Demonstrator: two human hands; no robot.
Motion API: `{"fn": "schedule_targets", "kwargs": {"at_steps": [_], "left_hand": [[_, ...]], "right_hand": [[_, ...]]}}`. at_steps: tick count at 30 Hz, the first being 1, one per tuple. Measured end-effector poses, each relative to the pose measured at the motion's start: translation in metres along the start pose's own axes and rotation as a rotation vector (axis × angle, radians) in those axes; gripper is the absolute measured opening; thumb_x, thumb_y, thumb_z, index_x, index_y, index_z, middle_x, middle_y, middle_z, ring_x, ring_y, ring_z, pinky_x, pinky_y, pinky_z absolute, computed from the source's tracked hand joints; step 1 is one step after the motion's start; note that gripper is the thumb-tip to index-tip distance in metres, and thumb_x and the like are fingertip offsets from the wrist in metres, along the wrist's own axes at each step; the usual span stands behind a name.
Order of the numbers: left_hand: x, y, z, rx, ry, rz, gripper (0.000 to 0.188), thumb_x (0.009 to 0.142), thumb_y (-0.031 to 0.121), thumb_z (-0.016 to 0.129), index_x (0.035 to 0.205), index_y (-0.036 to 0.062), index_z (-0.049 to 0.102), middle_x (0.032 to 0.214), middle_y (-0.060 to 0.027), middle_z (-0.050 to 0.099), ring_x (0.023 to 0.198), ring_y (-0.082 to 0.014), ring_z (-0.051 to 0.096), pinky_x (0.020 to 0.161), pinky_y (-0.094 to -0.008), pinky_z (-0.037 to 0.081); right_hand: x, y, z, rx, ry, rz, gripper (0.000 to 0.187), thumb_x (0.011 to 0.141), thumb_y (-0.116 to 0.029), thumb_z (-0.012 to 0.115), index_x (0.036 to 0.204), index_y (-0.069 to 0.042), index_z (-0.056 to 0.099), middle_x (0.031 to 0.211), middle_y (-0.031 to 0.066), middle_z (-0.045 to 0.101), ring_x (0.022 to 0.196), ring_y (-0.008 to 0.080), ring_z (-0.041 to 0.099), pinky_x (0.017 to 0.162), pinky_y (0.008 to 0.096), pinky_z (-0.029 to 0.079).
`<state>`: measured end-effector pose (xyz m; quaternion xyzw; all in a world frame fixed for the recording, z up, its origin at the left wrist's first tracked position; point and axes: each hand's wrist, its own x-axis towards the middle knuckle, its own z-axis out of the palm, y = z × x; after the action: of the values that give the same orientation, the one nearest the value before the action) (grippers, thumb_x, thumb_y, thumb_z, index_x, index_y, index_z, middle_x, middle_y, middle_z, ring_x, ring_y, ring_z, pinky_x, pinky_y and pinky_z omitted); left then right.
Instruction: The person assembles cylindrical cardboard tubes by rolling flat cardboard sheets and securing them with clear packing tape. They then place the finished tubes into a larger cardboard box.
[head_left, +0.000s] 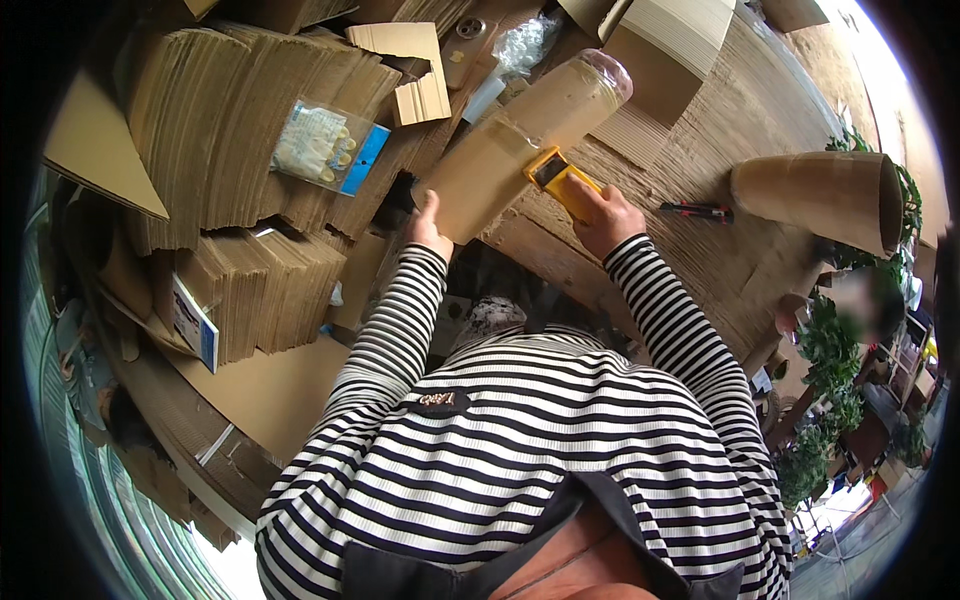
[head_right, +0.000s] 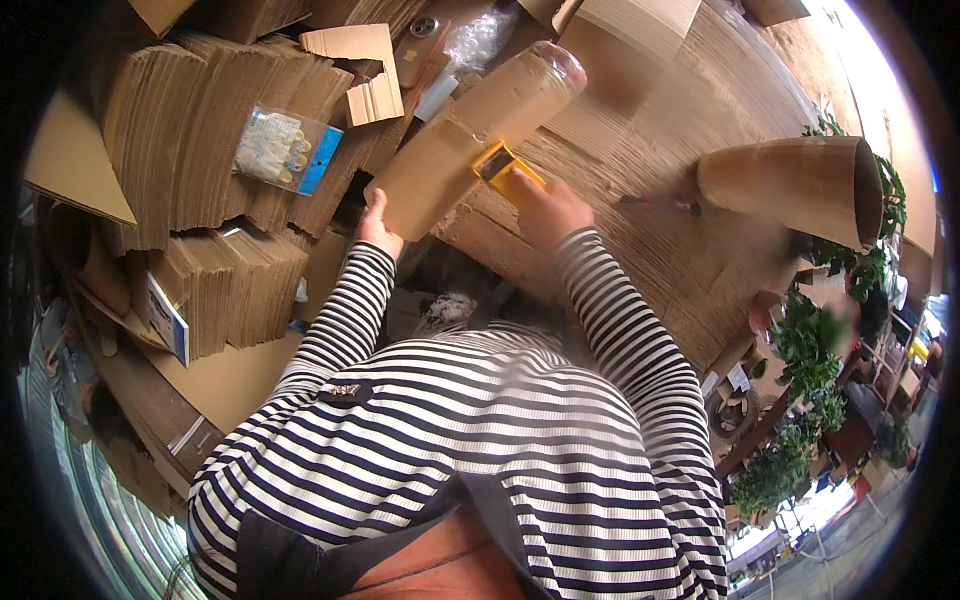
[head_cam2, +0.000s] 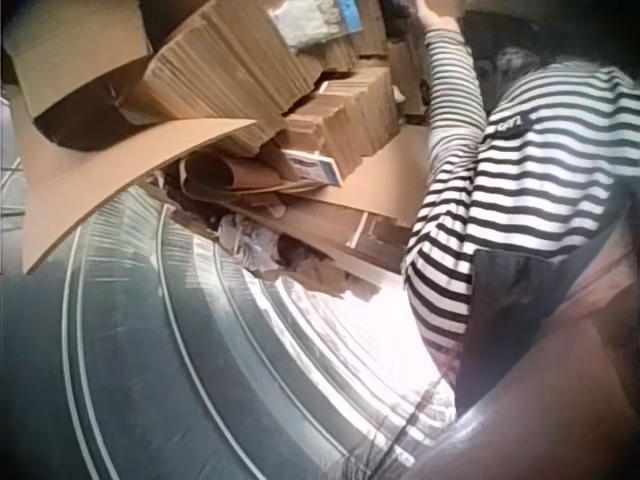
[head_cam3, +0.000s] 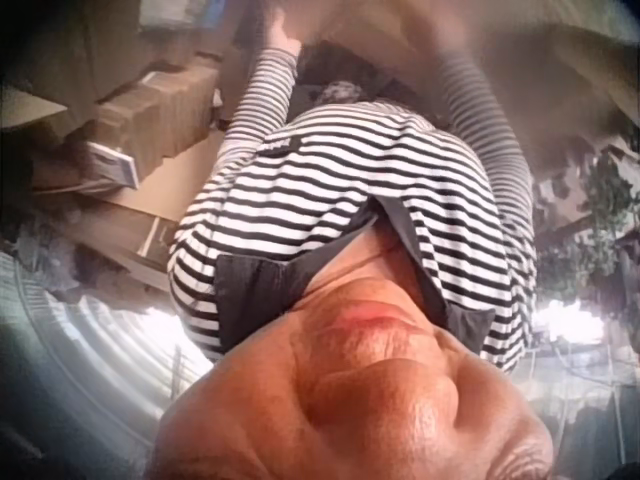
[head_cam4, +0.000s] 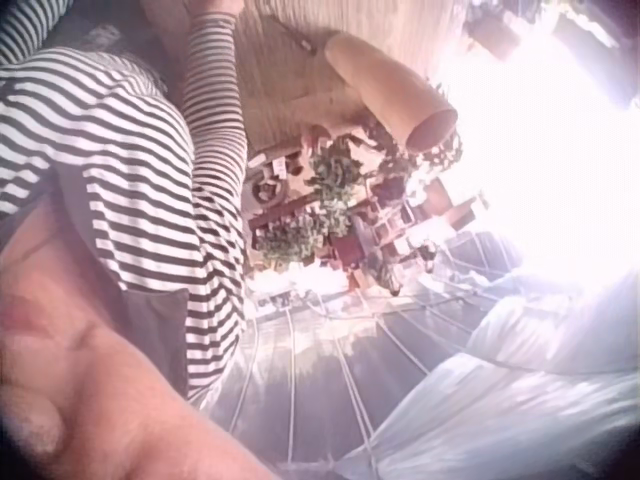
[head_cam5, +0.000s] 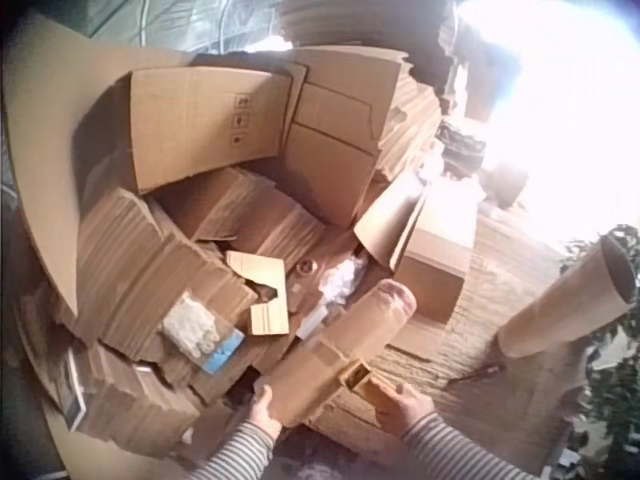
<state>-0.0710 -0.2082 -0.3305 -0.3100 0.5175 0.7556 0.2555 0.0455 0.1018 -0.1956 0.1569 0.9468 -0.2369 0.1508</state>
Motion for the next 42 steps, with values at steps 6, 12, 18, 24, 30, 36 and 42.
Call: {"fn": "schedule_targets", "kwargs": {"at_steps": [6, 12, 18, 24, 30, 36, 42], "left_hand": [[-0.013, 0.000, 0.028, 0.047, 0.184, 0.041, 0.053, 0.093, 0.025, 0.073, 0.138, 0.0046, 0.053, 0.135, -0.0104, 0.059, 0.121, -0.0281, 0.058, 0.104, -0.0473, 0.047], [-0.005, -0.001, 0.028, -0.045, 0.214, -0.022, 0.048, 0.091, 0.026, 0.074, 0.134, 0.0103, 0.058, 0.128, -0.0087, 0.064, 0.115, -0.0282, 0.061, 0.100, -0.0504, 0.050], [0.000, 0.011, 0.028, -0.021, 0.258, -0.167, 0.048, 0.091, 0.029, 0.074, 0.133, 0.0107, 0.058, 0.125, -0.0101, 0.065, 0.113, -0.0300, 0.063, 0.097, -0.0518, 0.053], [-0.009, 0.020, 0.036, -0.015, 0.226, -0.182, 0.053, 0.091, 0.031, 0.075, 0.134, 0.0067, 0.056, 0.129, -0.0105, 0.063, 0.115, -0.0289, 0.061, 0.098, -0.0501, 0.051], [-0.011, 0.018, 0.038, -0.144, 0.259, -0.274, 0.051, 0.091, 0.033, 0.074, 0.132, 0.0069, 0.057, 0.126, -0.0121, 0.064, 0.114, -0.0308, 0.062, 0.098, -0.0504, 0.052], [-0.048, -0.017, 0.014, 0.764, 0.120, 0.132, 0.068, 0.081, 0.040, 0.084, 0.122, -0.0079, 0.059, 0.111, -0.0166, 0.066, 0.100, -0.0196, 0.061, 0.083, -0.0376, 0.053], [-0.086, -0.057, -0.011, -0.099, -0.410, -0.283, 0.057, 0.088, 0.025, 0.078, 0.137, 0.0095, 0.053, 0.137, -0.0053, 0.057, 0.130, -0.0241, 0.051, 0.108, -0.0441, 0.044]], "right_hand": [[0.002, 0.004, 0.004, -0.039, 0.091, -0.050, 0.070, 0.078, -0.025, 0.071, 0.144, -0.037, 0.050, 0.095, 0.0123, 0.059, 0.077, 0.0328, 0.066, 0.071, 0.0449, 0.057], [-0.048, 0.029, -0.001, -0.068, 0.088, -0.040, 0.078, 0.074, -0.024, 0.076, 0.146, -0.037, 0.049, 0.091, 0.0097, 0.056, 0.078, 0.0291, 0.065, 0.068, 0.0413, 0.056], [-0.043, 0.033, -0.006, -0.172, -0.079, 0.005, 0.074, 0.077, -0.027, 0.072, 0.146, -0.038, 0.047, 0.095, 0.0118, 0.058, 0.081, 0.0303, 0.066, 0.071, 0.0442, 0.056], [0.062, -0.027, -0.017, -0.202, -0.395, 0.136, 0.055, 0.087, -0.021, 0.055, 0.140, -0.035, 0.054, 0.108, 0.0127, 0.070, 0.103, 0.0304, 0.070, 0.083, 0.0442, 0.057], [0.071, -0.019, -0.010, -0.209, -0.469, 0.250, 0.052, 0.087, -0.029, 0.057, 0.139, -0.032, 0.056, 0.116, 0.0104, 0.071, 0.104, 0.0295, 0.069, 0.087, 0.0416, 0.056], [0.021, 0.027, -0.028, -0.081, -0.348, 0.257, 0.057, 0.080, -0.038, 0.066, 0.136, -0.030, 0.060, 0.111, 0.0135, 0.071, 0.101, 0.0326, 0.069, 0.087, 0.0427, 0.056], [-0.063, 0.081, -0.039, -0.046, -0.120, 0.228, 0.054, 0.083, -0.031, 0.071, 0.136, -0.030, 0.060, 0.101, 0.0154, 0.068, 0.093, 0.0330, 0.068, 0.082, 0.0416, 0.056]]}}
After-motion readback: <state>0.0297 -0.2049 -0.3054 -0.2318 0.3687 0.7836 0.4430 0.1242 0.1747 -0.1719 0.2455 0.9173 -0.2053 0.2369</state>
